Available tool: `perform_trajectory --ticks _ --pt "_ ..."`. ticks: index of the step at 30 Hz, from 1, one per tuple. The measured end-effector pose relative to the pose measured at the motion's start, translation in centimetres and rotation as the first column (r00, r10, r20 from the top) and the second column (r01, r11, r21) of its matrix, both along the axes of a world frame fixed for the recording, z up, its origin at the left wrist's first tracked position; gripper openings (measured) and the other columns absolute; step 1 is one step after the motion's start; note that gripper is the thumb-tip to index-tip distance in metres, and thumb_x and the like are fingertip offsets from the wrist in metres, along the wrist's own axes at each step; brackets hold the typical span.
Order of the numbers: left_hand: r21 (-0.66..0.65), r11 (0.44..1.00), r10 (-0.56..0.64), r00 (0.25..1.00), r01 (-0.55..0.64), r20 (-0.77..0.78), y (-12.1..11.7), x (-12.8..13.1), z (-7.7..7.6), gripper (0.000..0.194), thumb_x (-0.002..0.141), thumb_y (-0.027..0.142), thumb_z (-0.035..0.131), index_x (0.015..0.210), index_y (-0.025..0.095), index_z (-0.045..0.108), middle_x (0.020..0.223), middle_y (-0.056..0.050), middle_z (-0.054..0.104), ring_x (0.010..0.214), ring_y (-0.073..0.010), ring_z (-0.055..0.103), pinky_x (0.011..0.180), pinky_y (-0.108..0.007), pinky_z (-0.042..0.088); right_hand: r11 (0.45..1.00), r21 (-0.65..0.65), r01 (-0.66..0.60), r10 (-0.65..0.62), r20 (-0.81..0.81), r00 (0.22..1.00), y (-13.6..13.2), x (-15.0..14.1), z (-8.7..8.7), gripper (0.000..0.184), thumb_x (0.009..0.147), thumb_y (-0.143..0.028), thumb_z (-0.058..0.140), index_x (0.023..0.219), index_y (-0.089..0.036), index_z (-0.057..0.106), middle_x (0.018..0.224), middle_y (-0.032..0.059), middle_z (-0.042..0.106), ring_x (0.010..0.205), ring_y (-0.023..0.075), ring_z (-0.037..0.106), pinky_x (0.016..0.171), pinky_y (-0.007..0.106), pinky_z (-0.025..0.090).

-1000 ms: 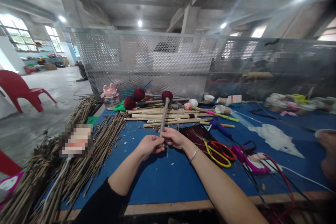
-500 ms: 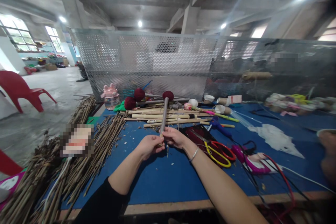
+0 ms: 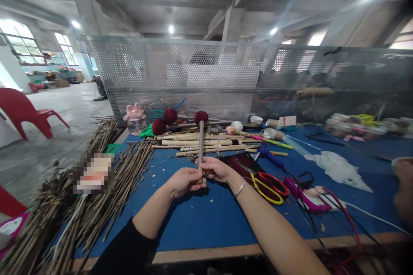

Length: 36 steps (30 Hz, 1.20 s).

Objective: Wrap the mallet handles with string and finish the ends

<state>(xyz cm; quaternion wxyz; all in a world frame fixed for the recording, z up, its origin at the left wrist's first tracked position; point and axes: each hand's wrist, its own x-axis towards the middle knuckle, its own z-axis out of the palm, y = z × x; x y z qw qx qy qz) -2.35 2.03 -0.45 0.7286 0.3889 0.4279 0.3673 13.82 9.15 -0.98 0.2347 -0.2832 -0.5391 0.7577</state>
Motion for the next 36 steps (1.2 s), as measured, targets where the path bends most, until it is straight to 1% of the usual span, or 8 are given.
perform_trajectory --ticks 3,6,9,16,22,29,32,36 --pt "-0.013 1.0 -0.025 1.0 0.025 0.002 -0.1 0.0 0.0 0.039 0.06 0.04 0.079 0.082 0.01 0.064 0.076 -0.008 0.066 0.066 -0.0122 0.064 0.055 -0.018 0.046 1.0 0.023 -0.002 0.001 0.039 0.999 -0.2 -0.1 0.2 0.037 0.063 -0.034 0.073 0.087 -0.016 0.051 0.059 -0.0033 0.057 0.041 0.0041 0.041 0.035 0.017 0.013" --pt "0.073 0.997 0.048 0.984 -0.036 -0.173 0.0 -0.1 -0.5 0.039 0.054 0.041 0.081 0.066 0.012 0.058 0.058 0.0 0.058 0.05 -0.008 0.055 0.046 -0.018 0.04 0.996 0.09 0.014 -0.024 0.108 0.994 -0.4 -0.6 0.0 0.034 0.063 -0.035 0.072 0.079 -0.016 0.048 0.053 -0.0066 0.054 0.033 0.0018 0.029 0.033 0.018 0.012" --pt "0.123 0.989 0.105 0.972 -0.081 -0.21 0.1 0.0 -0.6 0.043 0.048 0.038 0.084 0.054 0.013 0.049 0.048 0.004 0.049 0.042 -0.0041 0.045 0.044 -0.017 0.036 0.995 0.097 0.019 -0.029 0.107 0.994 -0.4 -0.8 -0.2 0.036 0.064 -0.037 0.073 0.078 -0.017 0.046 0.049 -0.0094 0.049 0.032 0.0007 0.022 0.033 0.019 0.01" --pt "0.023 0.999 -0.042 0.999 0.042 -0.015 -0.2 -0.3 0.2 0.044 0.055 0.044 0.081 0.078 0.011 0.064 0.076 -0.006 0.064 0.065 -0.0089 0.06 0.058 -0.018 0.044 0.999 0.031 -0.029 0.028 0.042 0.999 -0.2 0.0 0.0 0.039 0.065 -0.039 0.073 0.086 -0.016 0.05 0.054 -0.0071 0.051 0.035 0.0024 0.034 0.035 0.018 0.01" --pt "0.08 0.997 0.028 0.973 -0.01 -0.231 0.3 -0.5 -0.7 0.047 0.048 0.048 0.082 0.059 0.012 0.053 0.051 0.0 0.055 0.046 -0.0073 0.052 0.048 -0.019 0.04 0.988 0.153 0.028 -0.046 0.114 0.992 -0.2 -0.5 -0.3 0.04 0.062 -0.041 0.075 0.077 -0.016 0.048 0.048 -0.0088 0.049 0.032 0.0005 0.022 0.033 0.02 0.008" --pt "0.063 0.996 -0.049 0.977 0.064 -0.208 0.2 -0.5 0.1 0.051 0.05 0.055 0.077 0.068 0.012 0.059 0.071 -0.007 0.064 0.061 -0.0126 0.063 0.053 -0.02 0.044 0.992 0.123 -0.009 -0.008 0.137 0.991 -0.3 -0.6 -0.4 0.036 0.066 -0.042 0.072 0.078 -0.016 0.051 0.047 -0.0099 0.041 0.034 0.0019 0.022 0.035 0.02 0.01" --pt "0.126 0.991 0.079 0.938 -0.038 -0.338 0.6 -1.1 -0.2 0.05 0.059 0.061 0.069 0.063 0.013 0.056 0.055 -0.003 0.058 0.047 -0.0112 0.056 0.042 -0.019 0.036 0.978 0.208 0.037 -0.07 0.157 0.985 -0.5 -1.4 -0.5 0.03 0.065 -0.035 0.073 0.071 -0.015 0.052 0.044 -0.0097 0.038 0.036 0.0024 0.025 0.037 0.02 0.015" --pt "0.312 0.922 0.351 0.837 -0.23 -0.42 1.4 -1.5 -0.7 0.047 0.066 0.062 0.061 0.066 0.015 0.055 0.049 0.004 0.048 0.039 -0.0057 0.04 0.038 -0.018 0.026 0.959 0.279 0.054 -0.097 0.141 0.985 -1.3 -2.4 0.0 0.02 0.065 -0.027 0.071 0.071 -0.014 0.057 0.047 -0.0077 0.041 0.041 0.0045 0.03 0.042 0.021 0.02"
